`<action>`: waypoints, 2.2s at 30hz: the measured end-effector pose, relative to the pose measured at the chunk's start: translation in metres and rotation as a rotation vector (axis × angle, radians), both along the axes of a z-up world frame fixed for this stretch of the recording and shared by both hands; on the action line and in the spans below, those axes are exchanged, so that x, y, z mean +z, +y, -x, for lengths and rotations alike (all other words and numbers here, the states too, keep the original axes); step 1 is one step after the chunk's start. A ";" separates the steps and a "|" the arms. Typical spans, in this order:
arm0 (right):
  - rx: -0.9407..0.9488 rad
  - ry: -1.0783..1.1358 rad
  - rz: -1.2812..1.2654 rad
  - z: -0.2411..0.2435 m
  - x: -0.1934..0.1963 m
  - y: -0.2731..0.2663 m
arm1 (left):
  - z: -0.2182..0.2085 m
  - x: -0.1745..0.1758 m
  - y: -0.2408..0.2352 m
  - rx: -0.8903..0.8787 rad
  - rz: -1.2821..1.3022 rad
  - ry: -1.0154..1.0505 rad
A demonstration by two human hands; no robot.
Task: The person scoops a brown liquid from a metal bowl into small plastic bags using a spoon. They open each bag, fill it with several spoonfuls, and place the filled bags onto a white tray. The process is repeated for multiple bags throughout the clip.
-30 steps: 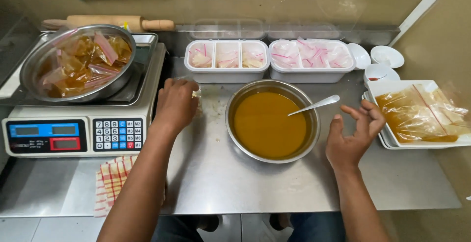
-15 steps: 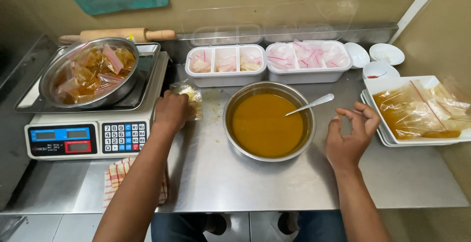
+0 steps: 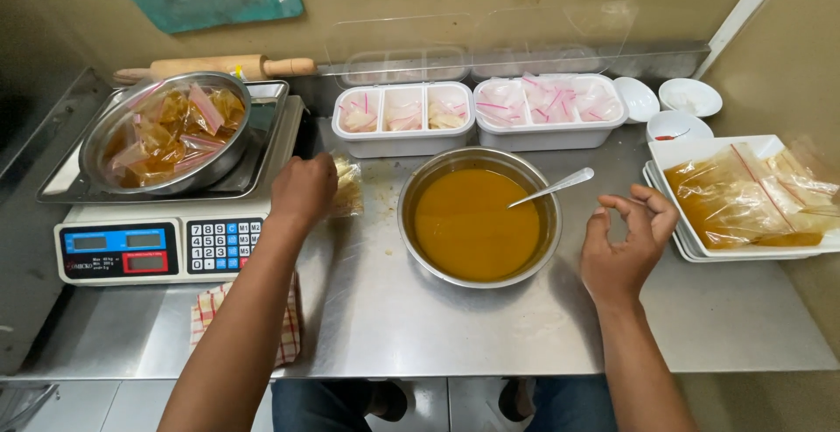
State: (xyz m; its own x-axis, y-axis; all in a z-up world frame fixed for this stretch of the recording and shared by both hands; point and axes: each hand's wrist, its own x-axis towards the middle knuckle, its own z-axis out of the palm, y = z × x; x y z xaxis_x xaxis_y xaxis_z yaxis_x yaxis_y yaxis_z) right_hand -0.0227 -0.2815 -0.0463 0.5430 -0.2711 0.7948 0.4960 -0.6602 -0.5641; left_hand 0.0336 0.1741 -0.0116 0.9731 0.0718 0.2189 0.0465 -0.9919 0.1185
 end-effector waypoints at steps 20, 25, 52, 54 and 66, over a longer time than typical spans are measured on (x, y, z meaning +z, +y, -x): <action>0.224 -0.045 0.092 -0.009 0.075 0.038 | 0.038 0.114 -0.107 -0.250 0.599 0.012; 0.586 0.270 0.169 -0.021 0.109 0.073 | 0.038 0.113 -0.139 -0.420 0.577 0.030; 0.643 0.374 -0.081 -0.040 0.081 0.081 | 0.018 0.039 -0.163 -0.526 0.887 -0.337; 0.588 0.301 -0.065 -0.039 0.078 0.080 | 0.020 0.039 -0.162 -0.502 0.877 -0.341; 0.499 0.096 0.249 -0.041 0.062 0.083 | 0.014 0.015 -0.156 -0.513 0.852 -0.306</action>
State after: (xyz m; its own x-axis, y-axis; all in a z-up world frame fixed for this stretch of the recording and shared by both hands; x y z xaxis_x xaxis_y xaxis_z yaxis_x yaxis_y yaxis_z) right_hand 0.0182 -0.1989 0.0155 0.6305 0.2268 0.7423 0.7362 -0.4778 -0.4794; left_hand 0.0196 0.0179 0.0034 0.8415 -0.0884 0.5329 -0.5079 -0.4656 0.7247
